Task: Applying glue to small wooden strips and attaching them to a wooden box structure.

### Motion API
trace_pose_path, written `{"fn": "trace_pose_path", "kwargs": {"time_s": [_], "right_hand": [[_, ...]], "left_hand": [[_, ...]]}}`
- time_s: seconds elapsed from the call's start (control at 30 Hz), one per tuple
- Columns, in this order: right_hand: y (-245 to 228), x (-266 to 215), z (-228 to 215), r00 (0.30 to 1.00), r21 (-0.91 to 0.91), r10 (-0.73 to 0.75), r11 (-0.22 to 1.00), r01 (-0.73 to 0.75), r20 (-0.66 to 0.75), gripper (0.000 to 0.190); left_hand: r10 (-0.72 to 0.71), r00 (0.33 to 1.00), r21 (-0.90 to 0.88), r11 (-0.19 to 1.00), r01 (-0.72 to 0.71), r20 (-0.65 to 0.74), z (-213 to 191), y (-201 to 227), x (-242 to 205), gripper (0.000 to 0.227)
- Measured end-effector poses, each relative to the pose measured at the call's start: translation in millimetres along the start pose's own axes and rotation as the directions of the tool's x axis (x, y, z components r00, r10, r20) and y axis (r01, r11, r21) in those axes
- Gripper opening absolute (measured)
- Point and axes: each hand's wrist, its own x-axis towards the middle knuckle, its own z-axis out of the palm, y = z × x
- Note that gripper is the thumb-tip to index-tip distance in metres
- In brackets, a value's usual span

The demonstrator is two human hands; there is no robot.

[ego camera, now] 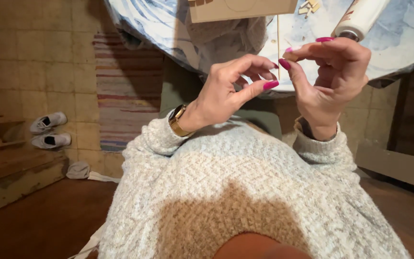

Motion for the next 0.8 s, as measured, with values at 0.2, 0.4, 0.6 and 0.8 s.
{"fn": "trace_pose_path", "kwargs": {"time_s": [0.2, 0.4, 0.6, 0.8], "right_hand": [[0.5, -7.1, -2.8, 0.984, 0.018, -0.021, 1.000, 0.018, 0.176, 0.057], [-9.9, 1.7, -17.4, 0.962, -0.036, -0.029, 0.999, 0.041, 0.273, 0.054], [65.8, 25.1, -127.5, 0.988, -0.721, 0.077, 0.676, -0.151, -0.135, 0.054], [165.7, 20.8, -155.4, 0.906, -0.844, 0.326, 0.373, -0.386, -0.270, 0.073]], "left_hand": [[-0.021, 0.999, 0.013, 1.000, 0.022, -0.032, 0.8, -1.0, 3.9, 0.021], [-0.014, 0.998, 0.006, 1.000, 0.015, -0.060, 5.2, -9.2, 2.6, 0.015], [0.069, 0.997, 0.116, 0.991, -0.065, -0.031, 4.5, -4.8, 5.2, 0.015], [-0.033, 0.999, 0.194, 0.981, 0.029, 0.018, 13.5, -14.2, 9.8, 0.017]]}}
